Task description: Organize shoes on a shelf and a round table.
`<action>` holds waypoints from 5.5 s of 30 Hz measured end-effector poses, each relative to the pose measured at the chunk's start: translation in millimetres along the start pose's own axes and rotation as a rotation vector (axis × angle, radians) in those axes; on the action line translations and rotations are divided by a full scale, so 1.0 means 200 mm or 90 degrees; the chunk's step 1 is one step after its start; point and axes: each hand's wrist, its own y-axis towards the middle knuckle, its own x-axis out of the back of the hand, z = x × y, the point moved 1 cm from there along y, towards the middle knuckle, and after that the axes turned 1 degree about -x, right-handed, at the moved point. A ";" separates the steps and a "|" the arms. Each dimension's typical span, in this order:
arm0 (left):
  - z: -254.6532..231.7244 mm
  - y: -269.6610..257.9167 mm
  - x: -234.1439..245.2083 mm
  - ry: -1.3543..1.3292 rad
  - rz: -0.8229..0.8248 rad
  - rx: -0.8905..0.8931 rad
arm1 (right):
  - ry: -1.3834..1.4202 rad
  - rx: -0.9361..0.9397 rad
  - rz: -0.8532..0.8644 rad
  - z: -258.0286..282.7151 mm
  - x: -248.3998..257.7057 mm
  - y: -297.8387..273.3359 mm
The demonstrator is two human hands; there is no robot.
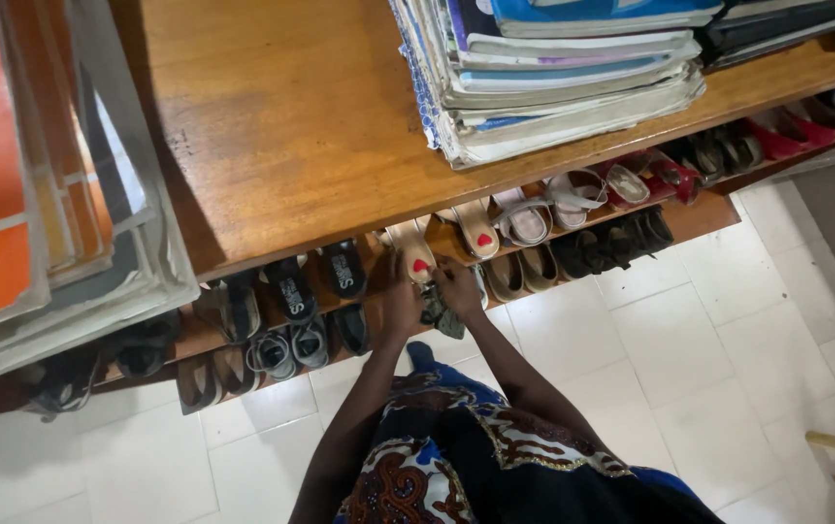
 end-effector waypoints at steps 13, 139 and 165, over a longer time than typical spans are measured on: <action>-0.17 -0.03 0.19 0.272 -0.077 -0.049 | -0.023 0.101 0.121 -0.15 0.04 0.02; 0.31 -0.27 0.72 0.232 -0.203 0.111 | 0.159 -0.138 0.024 0.35 -0.52 -0.11; 0.48 0.17 0.38 -0.124 0.019 0.209 | -0.100 0.038 -0.054 0.04 -0.56 -0.20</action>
